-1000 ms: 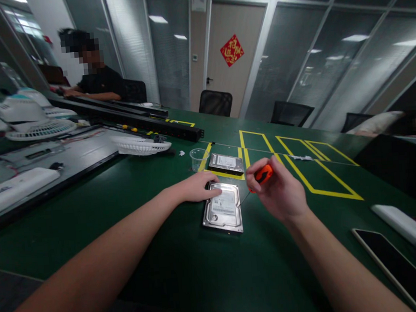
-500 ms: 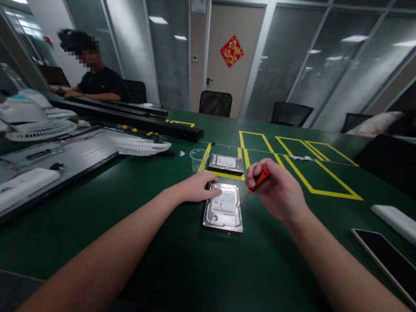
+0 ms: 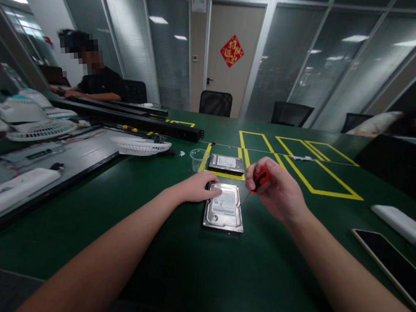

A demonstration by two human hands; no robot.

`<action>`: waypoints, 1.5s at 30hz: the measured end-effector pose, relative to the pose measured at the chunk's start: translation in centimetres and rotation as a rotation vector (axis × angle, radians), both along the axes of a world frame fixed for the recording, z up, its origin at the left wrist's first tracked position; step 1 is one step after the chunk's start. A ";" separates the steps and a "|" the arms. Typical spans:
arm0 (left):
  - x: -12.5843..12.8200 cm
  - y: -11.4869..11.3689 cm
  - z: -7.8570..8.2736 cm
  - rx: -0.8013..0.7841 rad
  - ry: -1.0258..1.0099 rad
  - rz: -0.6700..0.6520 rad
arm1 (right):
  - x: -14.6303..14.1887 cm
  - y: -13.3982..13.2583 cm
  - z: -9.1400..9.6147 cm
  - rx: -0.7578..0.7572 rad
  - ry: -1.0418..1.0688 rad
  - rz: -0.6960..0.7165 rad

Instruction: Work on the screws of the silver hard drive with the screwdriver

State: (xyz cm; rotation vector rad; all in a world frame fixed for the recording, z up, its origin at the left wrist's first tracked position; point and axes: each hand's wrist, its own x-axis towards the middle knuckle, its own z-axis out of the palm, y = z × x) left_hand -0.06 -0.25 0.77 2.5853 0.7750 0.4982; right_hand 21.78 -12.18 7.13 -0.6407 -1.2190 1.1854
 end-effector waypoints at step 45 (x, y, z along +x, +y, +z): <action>0.1 -0.1 0.3 0.006 0.017 -0.010 | 0.0 0.2 -0.3 0.000 0.034 0.029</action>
